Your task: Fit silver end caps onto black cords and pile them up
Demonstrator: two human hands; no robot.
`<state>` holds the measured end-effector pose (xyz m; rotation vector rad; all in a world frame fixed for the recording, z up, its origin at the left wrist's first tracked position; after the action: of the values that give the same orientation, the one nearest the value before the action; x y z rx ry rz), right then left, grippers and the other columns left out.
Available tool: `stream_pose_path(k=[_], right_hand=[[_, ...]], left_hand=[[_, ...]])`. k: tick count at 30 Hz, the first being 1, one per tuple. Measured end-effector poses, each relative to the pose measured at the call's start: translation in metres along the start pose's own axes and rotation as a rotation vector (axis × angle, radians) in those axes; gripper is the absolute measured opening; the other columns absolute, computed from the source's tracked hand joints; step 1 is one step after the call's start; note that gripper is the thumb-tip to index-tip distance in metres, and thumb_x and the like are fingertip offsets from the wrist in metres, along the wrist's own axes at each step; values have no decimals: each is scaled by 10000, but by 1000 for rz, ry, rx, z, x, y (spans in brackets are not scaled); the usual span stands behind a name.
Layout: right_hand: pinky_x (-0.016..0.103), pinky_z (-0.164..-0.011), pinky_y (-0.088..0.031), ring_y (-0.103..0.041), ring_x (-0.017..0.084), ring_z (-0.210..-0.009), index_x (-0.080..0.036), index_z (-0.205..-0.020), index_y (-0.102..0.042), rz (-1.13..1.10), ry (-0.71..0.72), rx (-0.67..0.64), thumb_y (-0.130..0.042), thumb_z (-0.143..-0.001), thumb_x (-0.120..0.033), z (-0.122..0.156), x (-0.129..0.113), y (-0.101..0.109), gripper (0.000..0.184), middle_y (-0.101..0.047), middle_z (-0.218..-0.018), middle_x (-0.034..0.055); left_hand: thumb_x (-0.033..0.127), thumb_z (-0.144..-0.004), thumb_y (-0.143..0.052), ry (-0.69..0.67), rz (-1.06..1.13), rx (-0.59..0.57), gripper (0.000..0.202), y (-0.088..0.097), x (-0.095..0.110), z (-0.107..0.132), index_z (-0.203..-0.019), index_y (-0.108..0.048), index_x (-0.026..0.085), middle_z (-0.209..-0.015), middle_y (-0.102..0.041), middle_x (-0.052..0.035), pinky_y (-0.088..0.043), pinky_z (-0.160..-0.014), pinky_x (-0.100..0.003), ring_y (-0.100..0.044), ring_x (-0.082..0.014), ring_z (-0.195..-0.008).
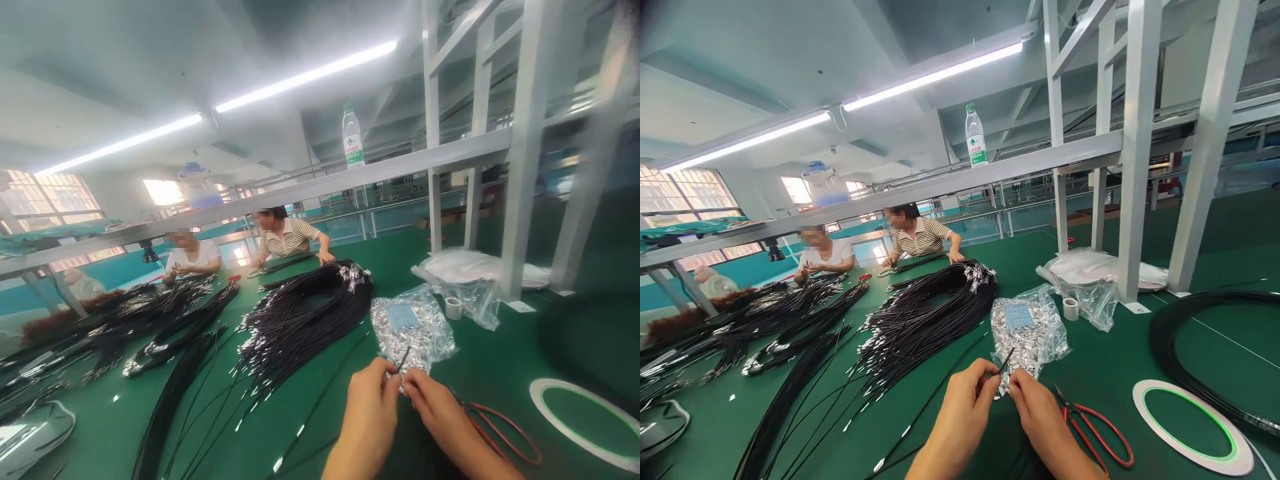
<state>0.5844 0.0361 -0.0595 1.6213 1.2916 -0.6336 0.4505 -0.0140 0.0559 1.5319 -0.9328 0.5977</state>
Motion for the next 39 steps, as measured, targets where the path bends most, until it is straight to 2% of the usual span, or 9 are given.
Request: stream_pose_path(k=[2,5,8,12,18,26,30,36,39], right_hand=[[279,-516,-441,-564,162,-547,-187,-825,-569,-155,-135,91,-489,-929,-536,-5,4,13,373,-587,-649,-8],[288,-531,-476,-591,173,-583,-151,-937,-627,-358,-276,207,-596,-811,-615,-9,2,31,482,-631,-692,16],[301,-587,-498,-588,176,-632,-137,-943,-660,-506,-347,270,-719,-703,-611,-11,-7,41,534,-660,-742,41],[291,-610,-507,-570,178,-653,-156,-889,-673,-632,-399,321,-803,-610,-646,-8,-21,46,578,-676,-768,53],[263,-612,-497,-560,167,-649,-163,-862,-694,-671,-430,286,-870,-552,-645,-4,-30,47,599,-685,-783,47],[267,-567,-475,-558,166,-591,-148,-862,-701,-618,-409,232,-896,-543,-625,-1,-30,40,606,-688,-738,36],[260,-575,-493,-594,178,-646,-157,-921,-686,-687,-464,217,-891,-574,-620,2,-28,37,613,-704,-810,49],[249,-607,-524,-605,170,-682,-172,-856,-692,-816,-516,158,-929,-570,-563,5,-29,29,540,-704,-879,61],[244,-640,-534,-600,159,-696,-190,-852,-693,-862,-534,124,-936,-566,-552,6,-30,26,521,-702,-888,52]], left_hand=[[270,-908,-459,7,9,27,234,-14,-18,-5,-898,-661,153,-604,-417,46,-267,-567,-262,-360,-139,-574],[295,-917,-428,4,28,12,271,-26,-36,-4,-902,-658,153,-600,-390,51,-261,-562,-260,-329,-136,-562],[279,-902,-432,-5,73,-29,256,-31,-45,0,-892,-663,168,-599,-407,49,-288,-576,-255,-341,-138,-564],[268,-912,-429,1,81,-51,260,-31,-47,3,-873,-672,184,-634,-493,29,-333,-606,-250,-385,-143,-587],[207,-892,-467,-17,65,-36,240,-33,-48,4,-833,-698,183,-660,-592,14,-354,-624,-234,-475,-145,-619],[169,-881,-491,-16,85,-15,239,-34,-49,7,-851,-726,202,-729,-692,-1,-384,-662,-232,-574,-159,-669],[169,-883,-486,3,102,-7,240,-35,-48,8,-831,-719,188,-686,-648,3,-368,-645,-239,-521,-152,-638],[196,-914,-456,39,161,-20,261,-36,-50,6,-780,-678,166,-543,-454,52,-333,-586,-246,-396,-128,-538],[176,-904,-457,47,194,-25,247,-37,-49,8,-764,-660,166,-521,-416,66,-324,-574,-246,-376,-123,-521]])
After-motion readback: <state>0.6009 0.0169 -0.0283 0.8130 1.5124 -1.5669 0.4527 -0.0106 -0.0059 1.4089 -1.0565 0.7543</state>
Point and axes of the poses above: each hand's wrist, its own z-axis away from the middle knuckle, its own y-axis out of the back of the hand, x = y × z, the point moved 3 cm from there along -z, towards the middle knuckle
